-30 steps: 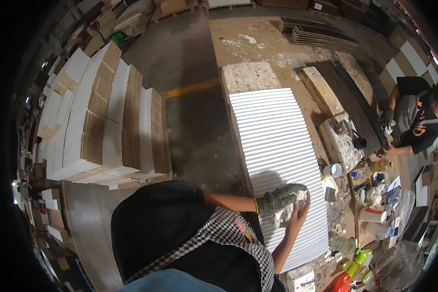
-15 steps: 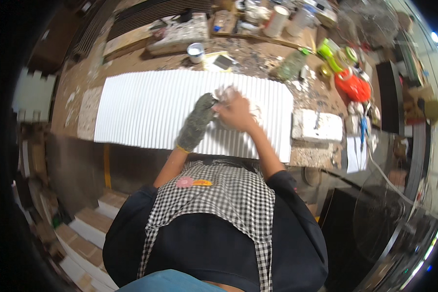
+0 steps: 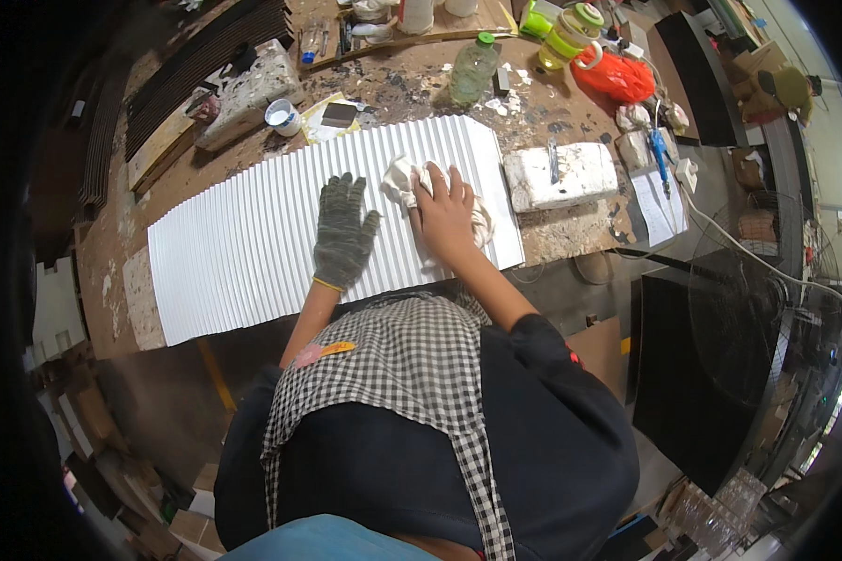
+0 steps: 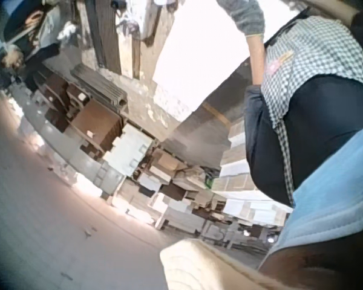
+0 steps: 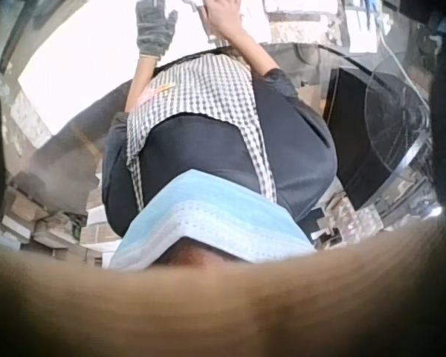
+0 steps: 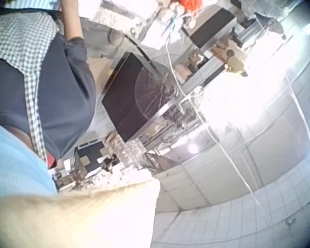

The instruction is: The person wipes a long white corrugated wooden board with a cloth, moving along its length and repeatedly rubbing the surface. The person also uses a small rectangular tool to scrape or smooth the board. The board remains on the workbench throughout the clip.

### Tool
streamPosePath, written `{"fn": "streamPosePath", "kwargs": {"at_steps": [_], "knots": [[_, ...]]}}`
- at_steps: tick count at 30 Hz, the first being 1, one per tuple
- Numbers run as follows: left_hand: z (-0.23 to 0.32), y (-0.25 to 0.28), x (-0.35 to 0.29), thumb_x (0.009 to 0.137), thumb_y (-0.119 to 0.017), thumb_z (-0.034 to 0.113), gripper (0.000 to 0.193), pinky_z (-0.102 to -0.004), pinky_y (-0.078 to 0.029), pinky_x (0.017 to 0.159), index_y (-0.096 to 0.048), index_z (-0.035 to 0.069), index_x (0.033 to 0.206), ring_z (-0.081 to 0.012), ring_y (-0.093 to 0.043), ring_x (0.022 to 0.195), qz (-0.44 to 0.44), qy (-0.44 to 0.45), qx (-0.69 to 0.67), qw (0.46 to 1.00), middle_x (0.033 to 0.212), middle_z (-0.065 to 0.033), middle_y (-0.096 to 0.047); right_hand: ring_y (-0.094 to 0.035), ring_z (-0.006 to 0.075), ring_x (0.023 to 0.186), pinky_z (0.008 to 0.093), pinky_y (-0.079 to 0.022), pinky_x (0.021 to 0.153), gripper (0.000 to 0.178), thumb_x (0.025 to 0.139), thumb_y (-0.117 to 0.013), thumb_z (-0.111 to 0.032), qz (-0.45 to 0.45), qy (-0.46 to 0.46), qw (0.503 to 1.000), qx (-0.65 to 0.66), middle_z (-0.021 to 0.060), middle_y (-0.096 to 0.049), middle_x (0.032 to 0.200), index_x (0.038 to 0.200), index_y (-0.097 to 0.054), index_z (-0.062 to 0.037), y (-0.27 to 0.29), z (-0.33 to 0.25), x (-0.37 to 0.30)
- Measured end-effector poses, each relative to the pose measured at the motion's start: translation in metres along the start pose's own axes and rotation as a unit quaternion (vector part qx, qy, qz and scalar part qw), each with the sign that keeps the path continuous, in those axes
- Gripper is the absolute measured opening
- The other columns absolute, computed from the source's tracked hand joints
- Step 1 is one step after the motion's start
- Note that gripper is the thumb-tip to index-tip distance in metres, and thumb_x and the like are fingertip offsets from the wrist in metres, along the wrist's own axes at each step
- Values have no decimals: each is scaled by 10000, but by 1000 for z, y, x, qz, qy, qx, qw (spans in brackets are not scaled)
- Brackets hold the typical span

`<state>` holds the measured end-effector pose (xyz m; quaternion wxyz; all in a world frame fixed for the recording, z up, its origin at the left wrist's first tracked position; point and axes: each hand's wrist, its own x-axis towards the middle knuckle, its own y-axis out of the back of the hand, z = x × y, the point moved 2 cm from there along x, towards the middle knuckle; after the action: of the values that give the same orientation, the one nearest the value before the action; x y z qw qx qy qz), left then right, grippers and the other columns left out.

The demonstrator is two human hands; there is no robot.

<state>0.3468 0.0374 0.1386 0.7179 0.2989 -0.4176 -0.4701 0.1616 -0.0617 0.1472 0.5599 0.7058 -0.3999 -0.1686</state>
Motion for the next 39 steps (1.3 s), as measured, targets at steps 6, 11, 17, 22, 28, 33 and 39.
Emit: {"fn": "streamPosePath", "kwargs": {"at_steps": [6,11,17,22,28,33,39], "knots": [[-3,-10,-2,1022,-663,292,632,-522,-245,1308,-465,44,1568,-397,-365,1536,-43,-23,16,999,1601,-214,-461,-382,366,1515,666,-240,1222,455,1019,-560,-319,45,-8,998,-45,159,-489,1573,1429,-613,-128,-75,35,103],[-6,-20,-6,1000,-686,284,648,-533,-233,1310,-472,28,1555,-408,-377,1519,7,-35,3,999,1578,-230,-473,-606,435,1296,590,-451,1081,405,966,-551,-359,-166,-150,974,36,223,-696,1286,1157,-775,-81,-105,73,220],[-14,-9,0,924,-711,308,606,-551,-301,1264,-570,21,1438,-455,-442,1434,131,-45,-67,988,1480,-256,-526,-553,270,1297,419,-430,1121,529,1071,-550,-423,86,-181,719,665,114,-571,1423,1469,-584,-76,-100,59,181],[-16,2,-28,982,-622,279,446,-602,-250,1267,-665,23,1344,-437,-411,1474,13,38,8,999,1507,-234,-532,-390,352,1538,630,-253,1239,485,976,-656,-249,-36,90,995,-28,106,-423,1674,1460,-636,-246,-108,-23,74],[-22,4,-58,986,-621,413,552,-639,-98,1309,-662,19,1371,-456,-246,1576,15,73,31,997,1618,-237,-430,-545,378,1340,530,-443,1061,359,995,-667,-377,-15,149,988,-36,150,-598,1473,1286,-702,-169,-93,-41,97],[-35,-1,-77,1007,-555,605,690,-638,-63,1312,-613,115,1490,-442,-208,1603,-8,132,80,988,1665,-208,-404,-656,477,1059,487,-534,911,376,943,-730,-358,-103,189,976,26,266,-688,1249,1142,-729,-39,-93,-30,171],[-22,21,-74,980,-611,578,642,-585,-185,1293,-641,109,1418,-389,-336,1532,-6,100,163,982,1547,-167,-515,-696,281,1180,382,-521,986,502,994,-710,-308,-301,94,897,311,176,-735,1286,1408,-662,-29,-58,-44,270]]}}
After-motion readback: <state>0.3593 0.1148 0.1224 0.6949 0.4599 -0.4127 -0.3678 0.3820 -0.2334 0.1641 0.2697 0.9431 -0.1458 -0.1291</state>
